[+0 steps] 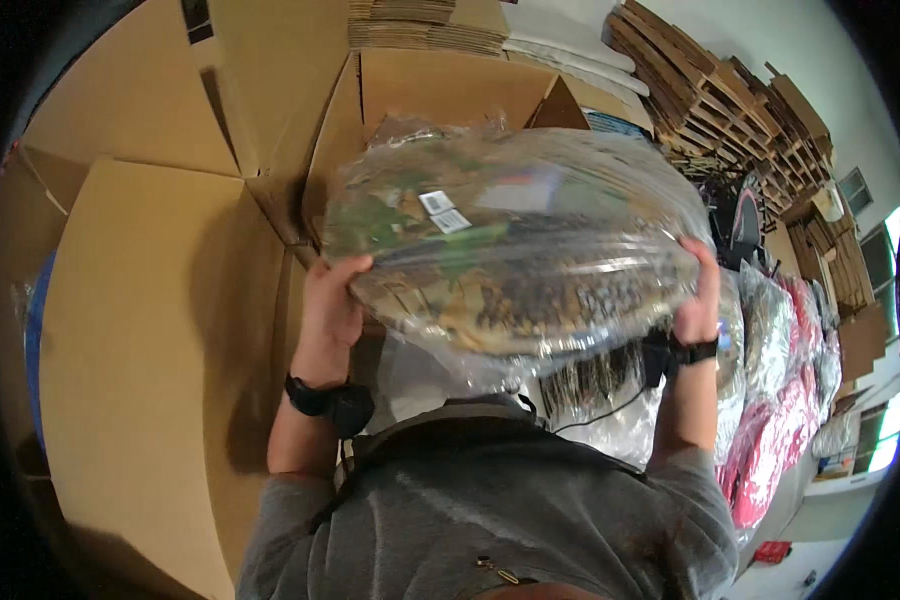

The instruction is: The person repeatedly picks up round, camouflage-patterned items wrapped in clear plastic, peels off a white shipping label, and places the items into a large cardboard box. The process is repeated for multiple items in a warehouse setting.

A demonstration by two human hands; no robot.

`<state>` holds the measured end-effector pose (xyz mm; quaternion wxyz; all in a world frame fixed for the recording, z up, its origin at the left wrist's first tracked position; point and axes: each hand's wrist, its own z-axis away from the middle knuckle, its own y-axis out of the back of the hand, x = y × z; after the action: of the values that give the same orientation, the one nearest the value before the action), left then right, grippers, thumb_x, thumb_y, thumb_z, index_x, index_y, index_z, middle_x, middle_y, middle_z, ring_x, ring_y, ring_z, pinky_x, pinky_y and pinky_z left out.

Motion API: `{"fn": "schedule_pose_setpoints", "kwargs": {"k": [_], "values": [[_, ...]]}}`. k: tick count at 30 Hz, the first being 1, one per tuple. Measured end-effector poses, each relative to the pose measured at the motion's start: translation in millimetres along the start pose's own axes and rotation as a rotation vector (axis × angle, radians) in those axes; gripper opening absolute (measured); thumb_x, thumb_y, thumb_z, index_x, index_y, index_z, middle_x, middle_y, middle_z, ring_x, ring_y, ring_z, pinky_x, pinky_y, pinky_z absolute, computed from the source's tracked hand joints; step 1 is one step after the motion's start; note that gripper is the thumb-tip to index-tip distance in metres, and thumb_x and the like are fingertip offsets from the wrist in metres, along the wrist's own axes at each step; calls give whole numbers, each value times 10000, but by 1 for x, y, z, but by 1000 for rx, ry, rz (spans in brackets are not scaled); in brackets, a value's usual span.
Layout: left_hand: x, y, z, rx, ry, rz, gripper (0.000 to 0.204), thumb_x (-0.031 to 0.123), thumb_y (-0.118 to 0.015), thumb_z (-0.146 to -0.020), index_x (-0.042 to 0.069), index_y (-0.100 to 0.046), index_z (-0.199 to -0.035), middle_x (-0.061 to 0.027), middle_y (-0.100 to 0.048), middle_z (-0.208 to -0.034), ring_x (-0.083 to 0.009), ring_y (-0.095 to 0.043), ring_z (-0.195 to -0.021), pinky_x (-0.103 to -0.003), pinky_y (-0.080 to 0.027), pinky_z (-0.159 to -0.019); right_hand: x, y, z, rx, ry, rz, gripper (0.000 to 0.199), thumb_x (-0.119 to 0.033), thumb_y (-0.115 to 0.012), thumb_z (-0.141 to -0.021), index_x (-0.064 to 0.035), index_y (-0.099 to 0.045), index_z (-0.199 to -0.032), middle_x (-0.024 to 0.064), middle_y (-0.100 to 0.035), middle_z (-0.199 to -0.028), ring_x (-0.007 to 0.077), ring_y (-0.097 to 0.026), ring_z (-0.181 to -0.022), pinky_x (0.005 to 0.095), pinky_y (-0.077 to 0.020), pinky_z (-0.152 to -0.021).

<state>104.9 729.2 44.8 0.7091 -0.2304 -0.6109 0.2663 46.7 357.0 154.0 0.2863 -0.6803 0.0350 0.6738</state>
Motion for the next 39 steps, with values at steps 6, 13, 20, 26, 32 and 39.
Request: {"fn": "schedule_pose_setpoints", "kwargs": {"k": [6,13,20,26,32,39], "values": [[27,-54,-88,303,-37,65,190,9,-562,-743,-46,-538,-923,-106,-575,-881,-226,-575,-791,-336,-496,-645,51,-16,-177,-363,-129,-145,230,-127,-526,-770,-14,-537,-970,112,-610,-893,230,-593,-802,327,-498,-690],[10,-88,-219,360,-135,-38,136,14,-587,-728,-10,-566,-860,-95,-574,-830,-218,-563,-739,-339,-480,-606,154,-2,-371,-445,-727,-633,205,-128,-470,-811,-4,-549,-954,117,-620,-934,241,-615,-799,311,-516,-603],[-57,35,-351,-227,146,-1016,215,83,-612,-721,27,-582,-927,-95,-607,-830,-225,-574,-720,-335,-459,-611,192,8,-368,-46,-851,270,335,-305,-468,-886,-96,-499,-1145,127,-561,-1093,231,-532,-1008,359,-426,-813],[-154,148,-447,-542,437,-1992,382,259,-617,-729,72,-577,-1060,-135,-562,-1102,-252,-517,-1039,-380,-428,-831,118,29,-298,-529,-291,715,584,-347,-572,-829,33,-409,-1241,141,-523,-1166,196,-497,-1036,294,-390,-875],[-189,66,-434,61,772,-1159,303,239,-589,-757,14,-564,-958,-105,-538,-966,-241,-493,-903,-455,-399,-737,57,102,-137,169,60,557,388,-109,-560,-828,23,-476,-1183,120,-556,-1119,179,-520,-1023,287,-392,-880],[-149,-13,-396,-835,763,-808,362,215,-555,-829,121,-484,-1171,-35,-565,-1033,-166,-529,-944,-330,-398,-687,218,168,78,703,-652,682,318,-203,-574,-815,-2,-564,-1061,50,-611,-887,133,-554,-757,254,-429,-661]]}}
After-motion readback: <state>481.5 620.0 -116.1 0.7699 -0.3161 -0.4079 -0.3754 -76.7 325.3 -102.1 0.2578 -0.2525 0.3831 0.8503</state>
